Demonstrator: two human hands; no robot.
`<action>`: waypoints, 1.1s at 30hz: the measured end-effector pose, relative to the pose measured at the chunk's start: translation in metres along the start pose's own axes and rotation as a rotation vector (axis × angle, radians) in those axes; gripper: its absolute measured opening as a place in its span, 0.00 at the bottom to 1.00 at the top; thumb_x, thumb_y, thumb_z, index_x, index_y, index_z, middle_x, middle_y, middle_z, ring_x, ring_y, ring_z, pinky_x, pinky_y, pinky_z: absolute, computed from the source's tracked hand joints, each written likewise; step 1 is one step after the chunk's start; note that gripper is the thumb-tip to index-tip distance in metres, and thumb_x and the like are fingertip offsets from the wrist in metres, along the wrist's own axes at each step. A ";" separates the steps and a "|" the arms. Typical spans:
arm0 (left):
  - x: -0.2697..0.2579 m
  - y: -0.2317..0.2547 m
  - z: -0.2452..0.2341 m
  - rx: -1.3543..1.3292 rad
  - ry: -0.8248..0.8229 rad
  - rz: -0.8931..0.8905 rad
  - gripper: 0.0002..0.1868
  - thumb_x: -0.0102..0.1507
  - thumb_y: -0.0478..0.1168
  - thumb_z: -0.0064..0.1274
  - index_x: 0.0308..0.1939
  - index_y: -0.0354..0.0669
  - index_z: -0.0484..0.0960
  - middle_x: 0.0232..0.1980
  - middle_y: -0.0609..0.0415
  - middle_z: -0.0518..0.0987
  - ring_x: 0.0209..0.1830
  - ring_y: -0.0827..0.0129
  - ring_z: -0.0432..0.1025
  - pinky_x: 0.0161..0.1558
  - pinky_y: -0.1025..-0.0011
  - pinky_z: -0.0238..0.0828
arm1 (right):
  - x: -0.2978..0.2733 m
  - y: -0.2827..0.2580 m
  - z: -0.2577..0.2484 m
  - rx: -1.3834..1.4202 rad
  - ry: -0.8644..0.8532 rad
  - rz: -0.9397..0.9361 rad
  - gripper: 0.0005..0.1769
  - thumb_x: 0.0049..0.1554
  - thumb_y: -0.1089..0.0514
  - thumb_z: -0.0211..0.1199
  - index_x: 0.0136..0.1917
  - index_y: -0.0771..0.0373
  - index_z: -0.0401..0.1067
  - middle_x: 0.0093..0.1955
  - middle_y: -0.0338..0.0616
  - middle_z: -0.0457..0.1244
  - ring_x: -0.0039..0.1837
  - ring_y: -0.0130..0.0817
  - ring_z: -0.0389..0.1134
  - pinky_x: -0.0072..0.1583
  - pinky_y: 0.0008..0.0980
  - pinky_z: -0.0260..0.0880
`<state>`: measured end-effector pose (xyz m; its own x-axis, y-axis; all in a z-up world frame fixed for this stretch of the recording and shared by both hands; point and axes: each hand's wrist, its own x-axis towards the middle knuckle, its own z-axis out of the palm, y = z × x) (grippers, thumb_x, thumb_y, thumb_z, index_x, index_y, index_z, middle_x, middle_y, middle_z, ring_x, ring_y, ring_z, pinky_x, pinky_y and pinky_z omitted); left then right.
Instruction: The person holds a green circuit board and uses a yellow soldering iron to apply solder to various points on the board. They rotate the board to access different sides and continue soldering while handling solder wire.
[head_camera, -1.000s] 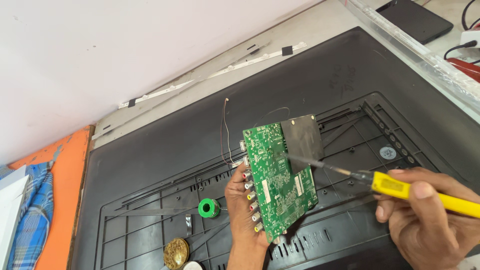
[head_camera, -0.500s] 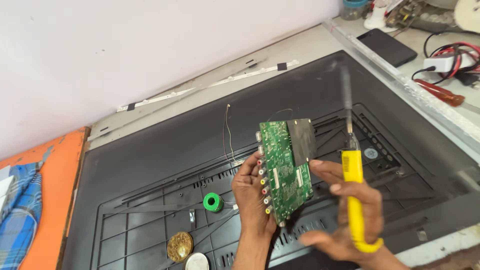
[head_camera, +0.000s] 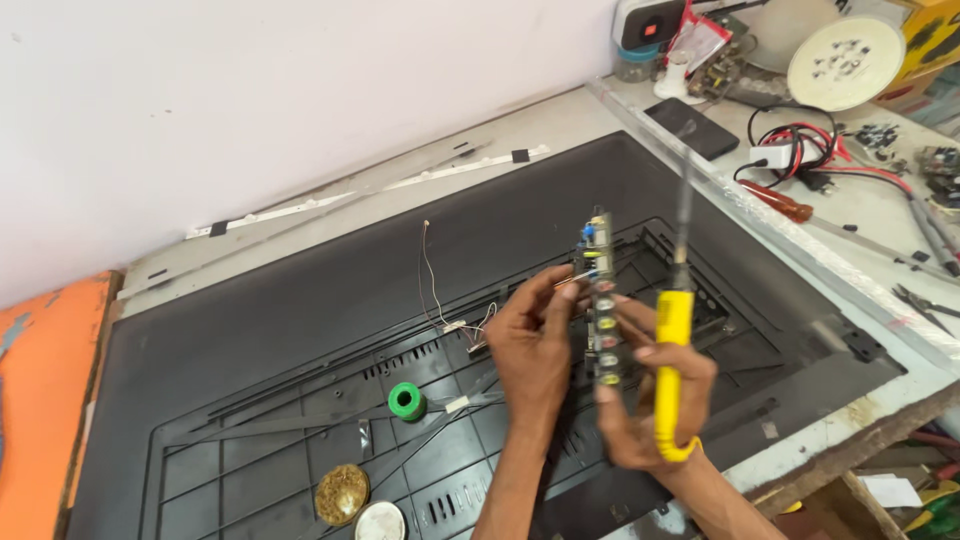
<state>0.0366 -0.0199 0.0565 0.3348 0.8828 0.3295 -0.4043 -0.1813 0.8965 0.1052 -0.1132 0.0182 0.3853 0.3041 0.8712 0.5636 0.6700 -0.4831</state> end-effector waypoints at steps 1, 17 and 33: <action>0.003 0.003 0.003 0.071 -0.024 0.078 0.11 0.65 0.32 0.58 0.51 0.35 0.86 0.43 0.51 0.87 0.39 0.74 0.82 0.42 0.77 0.80 | -0.002 0.001 -0.002 0.070 0.063 0.032 0.26 0.59 0.66 0.59 0.66 0.59 0.51 0.73 0.71 0.56 0.75 0.52 0.64 0.72 0.43 0.70; 0.017 -0.001 0.015 0.229 -0.114 0.358 0.07 0.66 0.33 0.58 0.48 0.40 0.85 0.46 0.51 0.85 0.45 0.62 0.81 0.46 0.69 0.78 | -0.004 0.019 -0.025 0.160 0.480 0.173 0.27 0.52 0.61 0.54 0.64 0.67 0.55 0.56 0.61 0.61 0.59 0.45 0.67 0.67 0.38 0.69; 0.014 -0.005 0.016 0.238 -0.101 0.422 0.07 0.67 0.34 0.58 0.49 0.39 0.84 0.48 0.51 0.85 0.49 0.60 0.81 0.49 0.66 0.78 | -0.005 0.028 -0.037 0.206 0.527 0.185 0.11 0.56 0.69 0.54 0.53 0.71 0.61 0.60 0.45 0.53 0.61 0.40 0.64 0.72 0.40 0.67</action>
<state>0.0566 -0.0136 0.0614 0.2698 0.6668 0.6947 -0.3205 -0.6181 0.7178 0.1461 -0.1211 -0.0031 0.8043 0.0863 0.5879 0.3193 0.7717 -0.5500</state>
